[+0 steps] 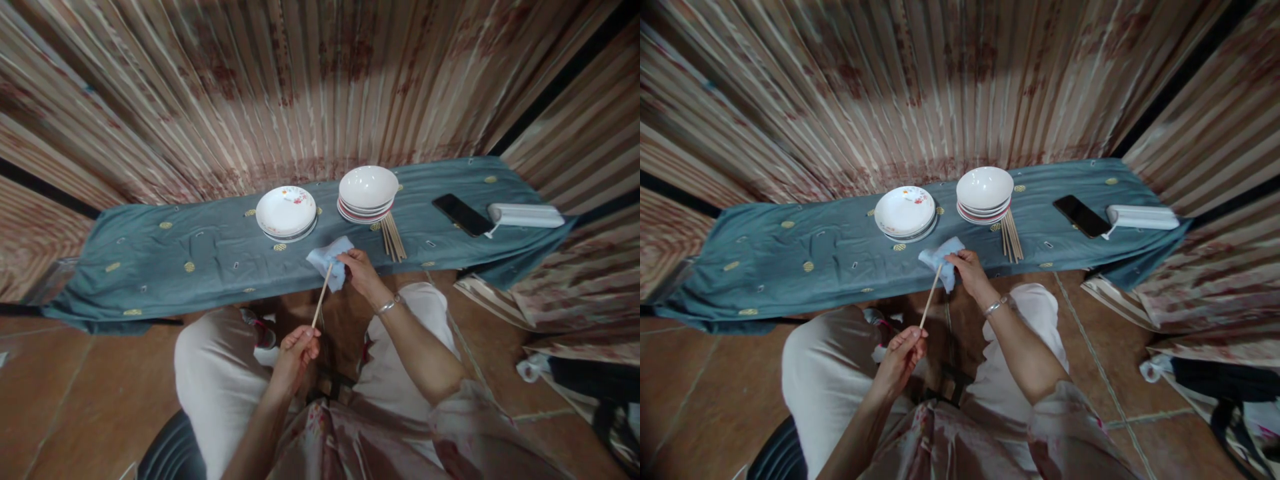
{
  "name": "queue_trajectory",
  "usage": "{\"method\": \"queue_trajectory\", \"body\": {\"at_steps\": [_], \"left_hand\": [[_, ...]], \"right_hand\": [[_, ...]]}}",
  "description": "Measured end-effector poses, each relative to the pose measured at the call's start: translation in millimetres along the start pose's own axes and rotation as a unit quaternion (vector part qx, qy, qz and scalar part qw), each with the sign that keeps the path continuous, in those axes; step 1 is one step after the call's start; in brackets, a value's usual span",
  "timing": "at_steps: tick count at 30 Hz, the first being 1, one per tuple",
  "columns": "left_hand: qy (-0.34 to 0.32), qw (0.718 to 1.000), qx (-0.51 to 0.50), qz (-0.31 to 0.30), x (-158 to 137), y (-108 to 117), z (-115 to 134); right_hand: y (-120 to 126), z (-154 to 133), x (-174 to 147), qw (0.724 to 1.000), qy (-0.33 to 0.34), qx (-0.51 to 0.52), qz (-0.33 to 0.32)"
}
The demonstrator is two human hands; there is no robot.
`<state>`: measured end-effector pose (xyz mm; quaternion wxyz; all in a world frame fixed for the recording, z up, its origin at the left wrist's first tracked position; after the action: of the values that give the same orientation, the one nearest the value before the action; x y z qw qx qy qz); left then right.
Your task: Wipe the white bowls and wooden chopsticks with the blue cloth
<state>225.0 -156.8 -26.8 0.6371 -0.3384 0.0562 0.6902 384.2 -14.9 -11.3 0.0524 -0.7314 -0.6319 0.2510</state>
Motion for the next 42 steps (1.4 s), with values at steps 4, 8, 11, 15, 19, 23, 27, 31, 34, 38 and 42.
{"method": "queue_trajectory", "body": {"at_steps": [4,8,11,15,19,23,27,31,34,38,42], "left_hand": [[0.001,1.0,-0.015,-0.011,0,-1,1],[-0.015,0.999,-0.036,-0.019,7,-6,7],[-0.021,0.998,-0.056,-0.012,14,-10,11],[-0.035,0.997,-0.067,-0.003,20,-15,16],[-0.063,0.998,0.009,-0.011,23,-12,18],[-0.157,0.968,0.193,0.029,27,8,34],[-0.404,0.826,0.374,0.118,24,20,77],[-0.539,0.655,0.521,0.093,22,9,105],[-0.557,0.589,0.584,0.047,24,2,109],[-0.549,0.545,0.634,0.024,25,2,108],[-0.545,0.516,0.66,0.005,25,4,106]], "right_hand": [[-1,4,-2,1.0,-0.002,-0.023,-0.021],[-7,15,-7,0.996,-0.005,-0.062,-0.071],[-13,23,-12,0.992,-0.015,-0.076,-0.101],[-20,31,-17,0.985,-0.034,-0.097,-0.135],[-22,33,-19,0.978,-0.049,-0.124,-0.158],[-17,23,-17,0.979,-0.036,-0.126,-0.156],[-17,19,-21,0.962,-0.079,-0.147,-0.216],[-20,25,-27,0.93,-0.118,-0.181,-0.297],[-20,29,-31,0.909,-0.142,-0.204,-0.336],[-19,30,-34,0.895,-0.144,-0.213,-0.366],[-20,30,-36,0.879,-0.132,-0.214,-0.405]]}}
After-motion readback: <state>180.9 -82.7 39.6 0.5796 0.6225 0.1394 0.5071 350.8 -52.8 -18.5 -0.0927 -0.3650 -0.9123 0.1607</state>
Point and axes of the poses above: each hand's wrist, its own x-axis towards the middle knuckle, its own y-axis out of the back of the hand, z = x × y, the point moved 3 cm from there along x, towards the middle knuckle, and after that the axes turned 3 degrees about z, right-handed, at the moved point
